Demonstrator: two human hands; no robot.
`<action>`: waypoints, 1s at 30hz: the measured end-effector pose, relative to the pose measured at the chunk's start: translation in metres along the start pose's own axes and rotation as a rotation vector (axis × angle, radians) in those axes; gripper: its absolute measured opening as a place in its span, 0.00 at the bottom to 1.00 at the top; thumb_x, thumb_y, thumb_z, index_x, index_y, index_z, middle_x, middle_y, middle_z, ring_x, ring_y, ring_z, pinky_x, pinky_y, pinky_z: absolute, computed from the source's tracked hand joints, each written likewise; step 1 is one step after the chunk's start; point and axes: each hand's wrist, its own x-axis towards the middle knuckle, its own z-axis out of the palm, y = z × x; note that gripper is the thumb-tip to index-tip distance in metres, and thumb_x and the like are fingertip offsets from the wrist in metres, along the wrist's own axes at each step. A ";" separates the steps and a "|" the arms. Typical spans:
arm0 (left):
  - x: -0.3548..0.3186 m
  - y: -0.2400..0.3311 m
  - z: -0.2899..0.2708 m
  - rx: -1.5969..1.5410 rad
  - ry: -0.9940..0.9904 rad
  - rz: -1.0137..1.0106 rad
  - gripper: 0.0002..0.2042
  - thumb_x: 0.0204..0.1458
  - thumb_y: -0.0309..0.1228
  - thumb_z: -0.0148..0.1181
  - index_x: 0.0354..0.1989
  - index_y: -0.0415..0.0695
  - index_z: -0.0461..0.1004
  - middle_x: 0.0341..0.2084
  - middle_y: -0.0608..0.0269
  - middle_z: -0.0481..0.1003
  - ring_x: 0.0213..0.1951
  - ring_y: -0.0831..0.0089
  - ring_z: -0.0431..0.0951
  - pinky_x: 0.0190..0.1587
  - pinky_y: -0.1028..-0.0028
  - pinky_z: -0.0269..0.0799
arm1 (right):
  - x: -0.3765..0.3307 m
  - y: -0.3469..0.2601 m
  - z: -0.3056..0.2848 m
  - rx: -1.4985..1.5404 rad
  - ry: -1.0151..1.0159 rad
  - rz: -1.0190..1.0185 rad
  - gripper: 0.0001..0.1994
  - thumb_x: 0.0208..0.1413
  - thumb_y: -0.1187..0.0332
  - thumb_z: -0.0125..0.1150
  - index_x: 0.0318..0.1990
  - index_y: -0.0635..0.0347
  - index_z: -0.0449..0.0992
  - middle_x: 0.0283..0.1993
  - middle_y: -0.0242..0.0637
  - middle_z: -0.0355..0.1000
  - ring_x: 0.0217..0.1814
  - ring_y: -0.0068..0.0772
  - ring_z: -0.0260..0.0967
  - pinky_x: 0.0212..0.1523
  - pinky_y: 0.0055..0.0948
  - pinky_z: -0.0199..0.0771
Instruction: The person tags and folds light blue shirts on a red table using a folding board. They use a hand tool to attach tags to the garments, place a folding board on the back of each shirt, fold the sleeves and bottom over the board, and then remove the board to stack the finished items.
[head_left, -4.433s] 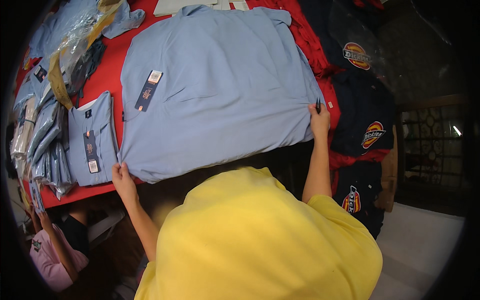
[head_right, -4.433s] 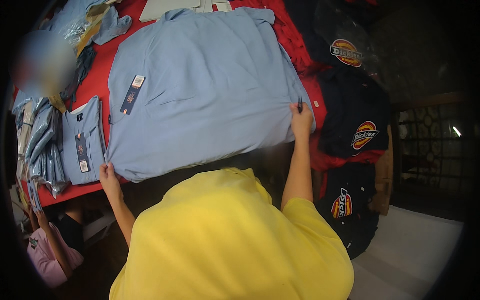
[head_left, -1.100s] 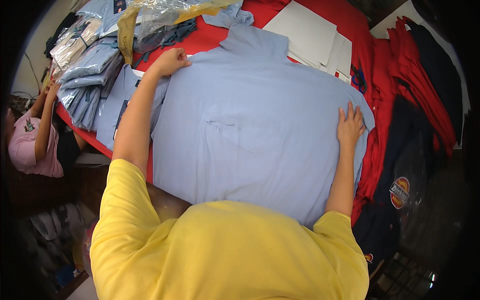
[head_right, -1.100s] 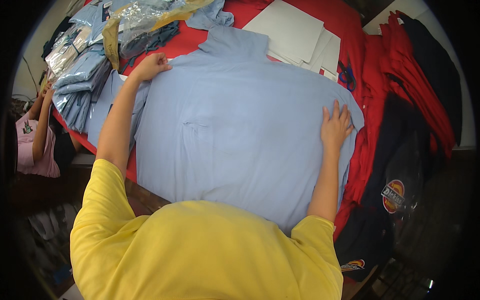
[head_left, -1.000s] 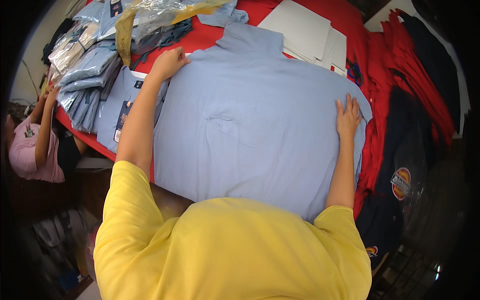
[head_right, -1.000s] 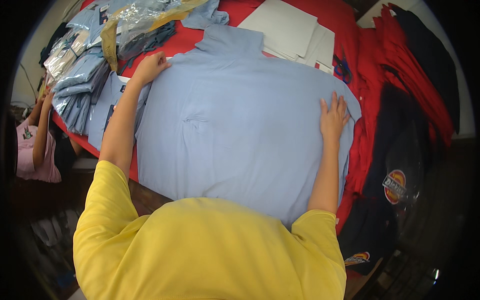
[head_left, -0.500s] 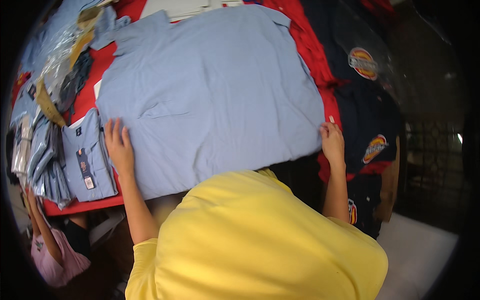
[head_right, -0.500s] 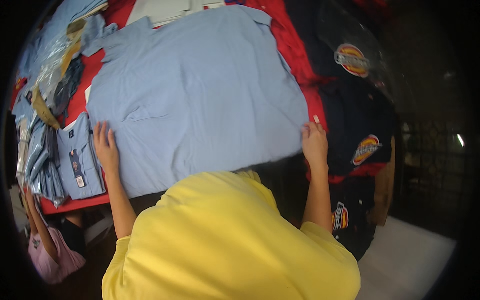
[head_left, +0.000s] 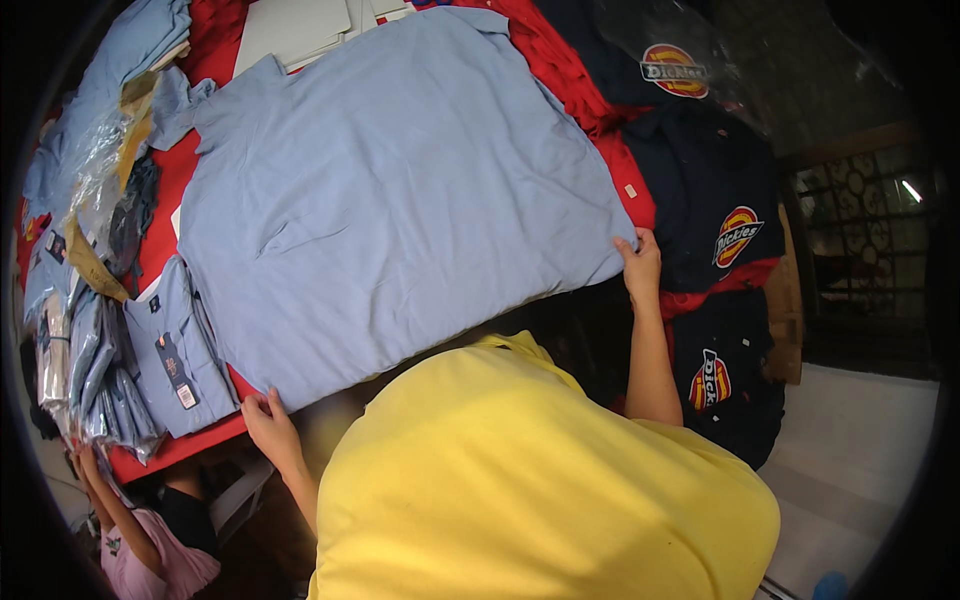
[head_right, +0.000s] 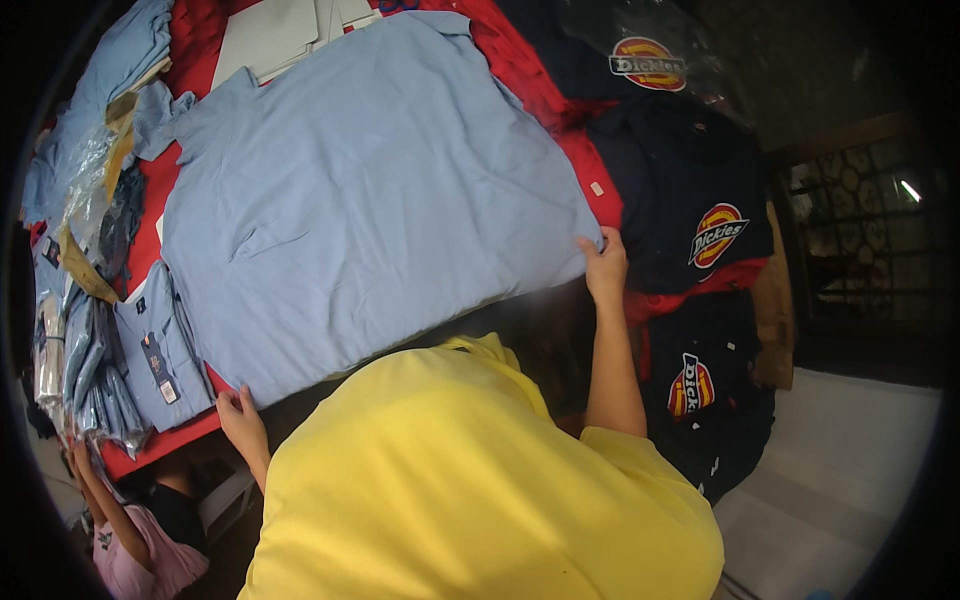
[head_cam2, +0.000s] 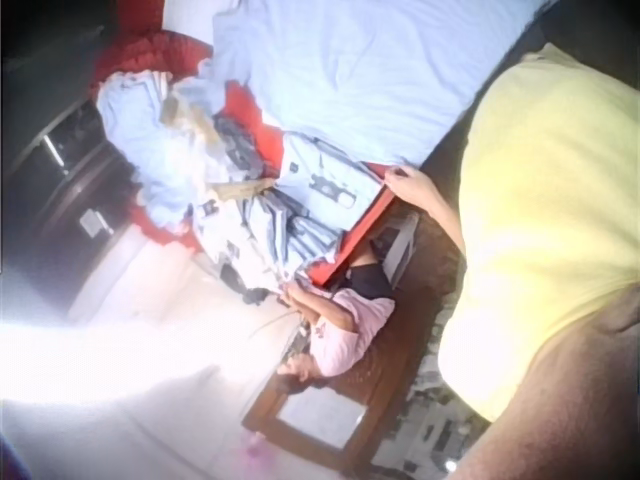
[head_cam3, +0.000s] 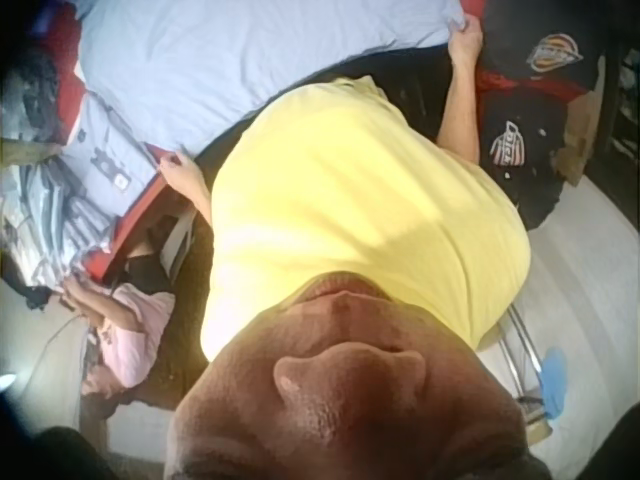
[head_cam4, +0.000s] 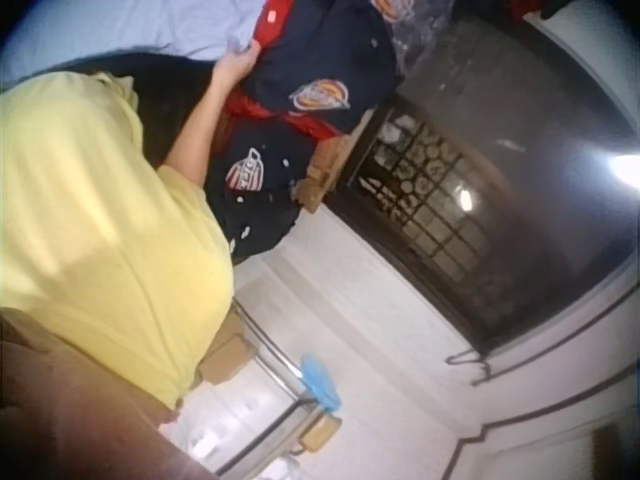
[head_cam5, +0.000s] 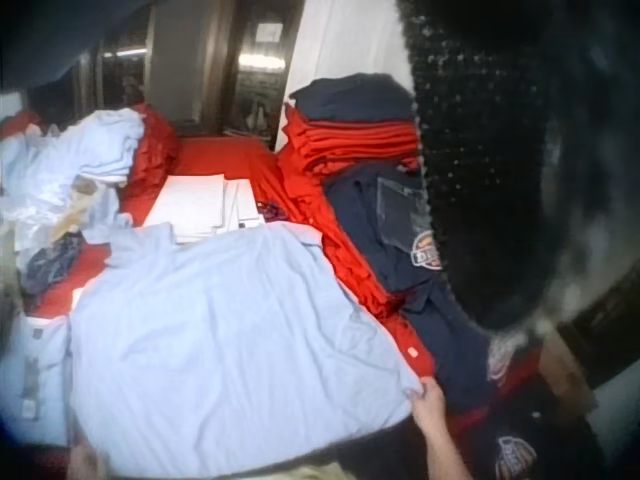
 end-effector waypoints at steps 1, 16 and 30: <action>-0.001 -0.001 0.001 -0.111 0.039 -0.079 0.13 0.57 0.35 0.59 0.35 0.36 0.67 0.28 0.56 0.68 0.29 0.63 0.67 0.35 0.67 0.65 | 0.000 -0.011 -0.006 -0.094 0.041 -0.092 0.19 0.49 0.66 0.67 0.47 0.63 0.71 0.38 0.44 0.74 0.41 0.45 0.73 0.42 0.38 0.70; 0.059 0.079 0.037 0.095 0.207 0.359 0.23 0.56 0.34 0.56 0.60 0.42 0.64 0.61 0.46 0.60 0.62 0.47 0.58 0.63 0.54 0.53 | -0.010 -0.127 0.083 -0.275 0.035 -0.654 0.07 0.48 0.70 0.66 0.35 0.58 0.76 0.37 0.37 0.70 0.42 0.40 0.67 0.44 0.36 0.65; 0.128 0.108 0.051 0.037 0.258 0.250 0.26 0.55 0.38 0.57 0.62 0.46 0.64 0.65 0.53 0.57 0.68 0.49 0.50 0.67 0.49 0.44 | 0.081 -0.293 0.114 -0.171 -0.411 -0.925 0.17 0.58 0.61 0.57 0.49 0.62 0.76 0.56 0.48 0.69 0.61 0.49 0.63 0.62 0.39 0.61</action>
